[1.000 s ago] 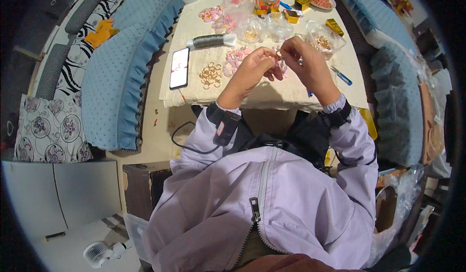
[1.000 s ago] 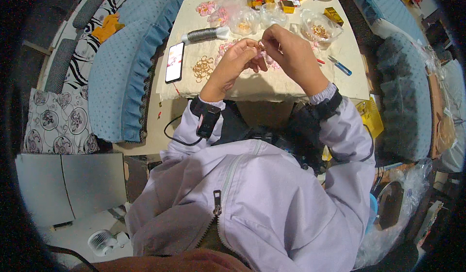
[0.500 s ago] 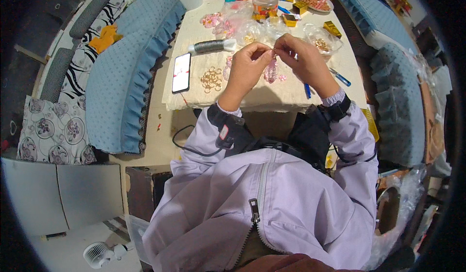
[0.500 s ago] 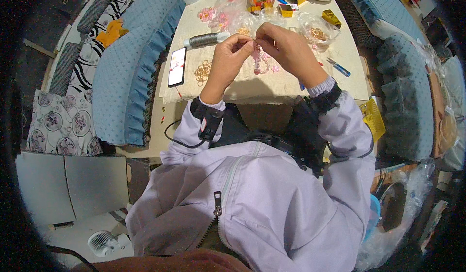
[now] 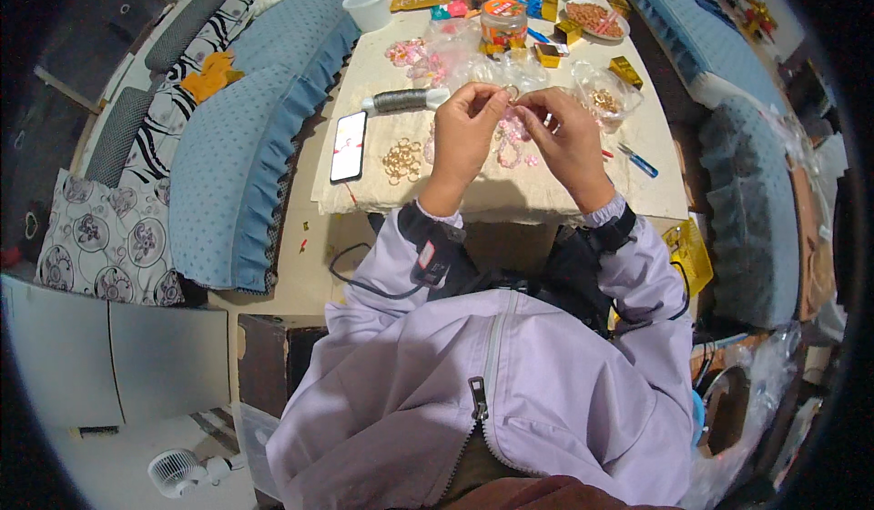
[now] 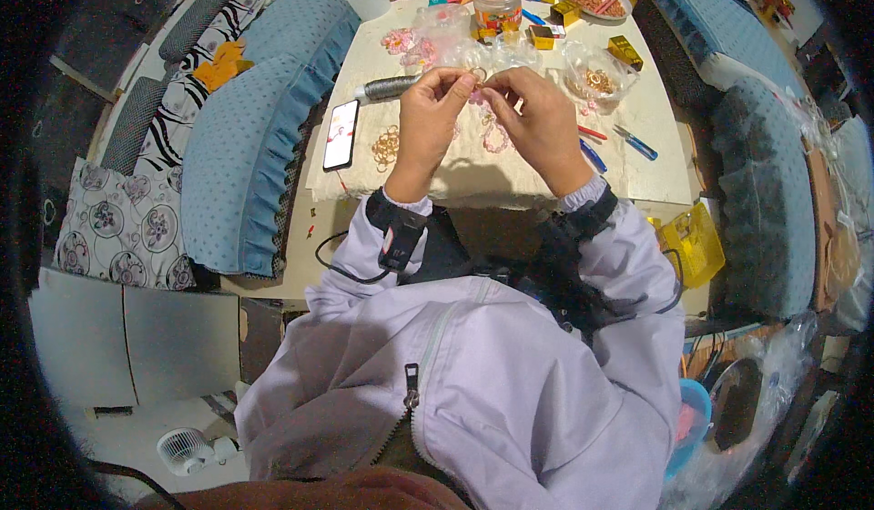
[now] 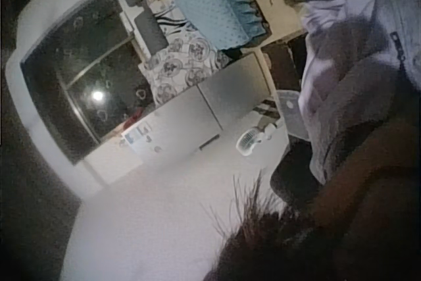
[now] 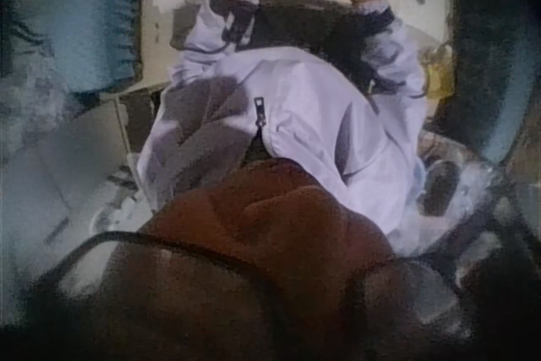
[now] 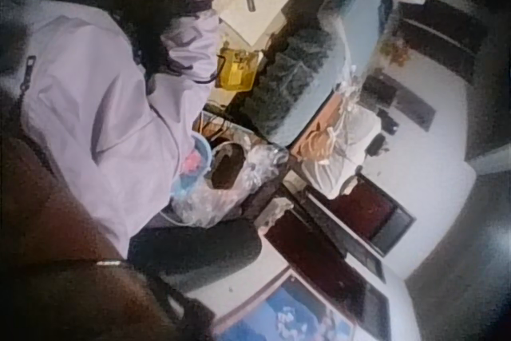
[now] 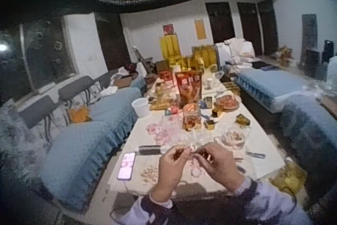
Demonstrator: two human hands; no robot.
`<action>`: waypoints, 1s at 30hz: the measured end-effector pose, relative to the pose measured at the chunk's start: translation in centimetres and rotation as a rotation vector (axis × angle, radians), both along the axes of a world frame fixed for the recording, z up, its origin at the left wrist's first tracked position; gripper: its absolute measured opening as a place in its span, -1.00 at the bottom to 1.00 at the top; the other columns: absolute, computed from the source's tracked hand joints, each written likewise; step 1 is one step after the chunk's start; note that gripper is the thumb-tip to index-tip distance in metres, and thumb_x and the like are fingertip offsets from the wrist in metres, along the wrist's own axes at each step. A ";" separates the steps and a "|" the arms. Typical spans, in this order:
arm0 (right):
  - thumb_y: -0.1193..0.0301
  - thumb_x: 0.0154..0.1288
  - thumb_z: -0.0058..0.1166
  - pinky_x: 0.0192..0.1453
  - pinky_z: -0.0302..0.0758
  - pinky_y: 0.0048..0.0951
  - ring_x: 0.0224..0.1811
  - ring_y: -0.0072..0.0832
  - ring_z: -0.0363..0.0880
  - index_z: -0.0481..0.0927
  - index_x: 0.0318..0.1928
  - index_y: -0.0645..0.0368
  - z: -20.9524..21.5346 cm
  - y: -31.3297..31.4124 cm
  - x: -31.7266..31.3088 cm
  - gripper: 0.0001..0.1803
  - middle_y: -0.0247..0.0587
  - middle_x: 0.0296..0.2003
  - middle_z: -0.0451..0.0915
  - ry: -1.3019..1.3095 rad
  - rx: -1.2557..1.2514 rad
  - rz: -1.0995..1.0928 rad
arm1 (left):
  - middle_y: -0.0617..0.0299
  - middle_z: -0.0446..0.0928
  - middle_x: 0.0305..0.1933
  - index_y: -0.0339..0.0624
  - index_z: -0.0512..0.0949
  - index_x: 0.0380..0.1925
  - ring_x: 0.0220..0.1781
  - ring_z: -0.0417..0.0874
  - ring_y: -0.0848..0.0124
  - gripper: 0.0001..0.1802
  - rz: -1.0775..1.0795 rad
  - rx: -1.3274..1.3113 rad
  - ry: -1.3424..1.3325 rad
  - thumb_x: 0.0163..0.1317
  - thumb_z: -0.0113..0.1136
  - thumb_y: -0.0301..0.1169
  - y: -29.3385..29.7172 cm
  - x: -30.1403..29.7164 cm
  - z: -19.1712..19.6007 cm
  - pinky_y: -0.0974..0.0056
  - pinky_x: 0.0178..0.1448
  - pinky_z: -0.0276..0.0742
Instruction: The person assembles small decorative keychains by threading pink beads onto metal rings and securing them with pliers. They handle multiple keychains one at a time, using pliers to close the rings and occasionally inspecting the finished pieces.
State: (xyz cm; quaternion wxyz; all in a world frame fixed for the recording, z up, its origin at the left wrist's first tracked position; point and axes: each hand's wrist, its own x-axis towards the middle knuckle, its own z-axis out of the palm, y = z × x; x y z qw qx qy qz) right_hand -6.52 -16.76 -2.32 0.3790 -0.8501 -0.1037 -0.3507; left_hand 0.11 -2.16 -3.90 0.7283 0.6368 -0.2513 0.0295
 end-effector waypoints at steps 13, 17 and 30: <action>0.41 0.26 0.27 -0.34 0.49 -0.60 -0.42 -0.71 0.55 0.64 -0.29 0.28 -1.5 1.1 0.7 -0.83 -0.33 -0.44 0.66 0.173 0.569 0.056 | 0.14 0.65 -0.37 -0.33 0.64 -0.29 -0.34 0.62 0.44 -0.85 0.188 0.076 -0.166 0.24 0.29 -0.44 -0.8 -1.2 -0.1 0.34 -0.20 0.53; 0.46 0.31 0.22 -0.29 0.46 -0.69 -0.38 -0.74 0.52 0.59 -0.25 0.28 -1.5 1.2 0.5 -0.87 -0.40 -0.39 0.61 0.190 0.552 0.043 | 0.13 0.66 -0.37 -0.32 0.64 -0.29 -0.35 0.63 0.42 -0.86 0.243 0.078 -0.206 0.23 0.29 -0.44 -1.0 -1.9 0.2 0.33 -0.20 0.53; 0.53 0.18 0.26 -0.47 0.29 -0.64 -0.52 -0.74 0.31 0.56 -0.33 0.24 -1.7 1.4 0.2 -0.89 -0.44 -0.47 0.49 -0.039 0.355 -0.040 | 0.29 0.64 -0.27 -0.35 0.62 -0.18 -0.24 0.58 0.60 -0.82 0.072 0.018 -0.058 0.31 0.27 -0.44 -0.8 -2.0 -0.2 0.46 -0.12 0.51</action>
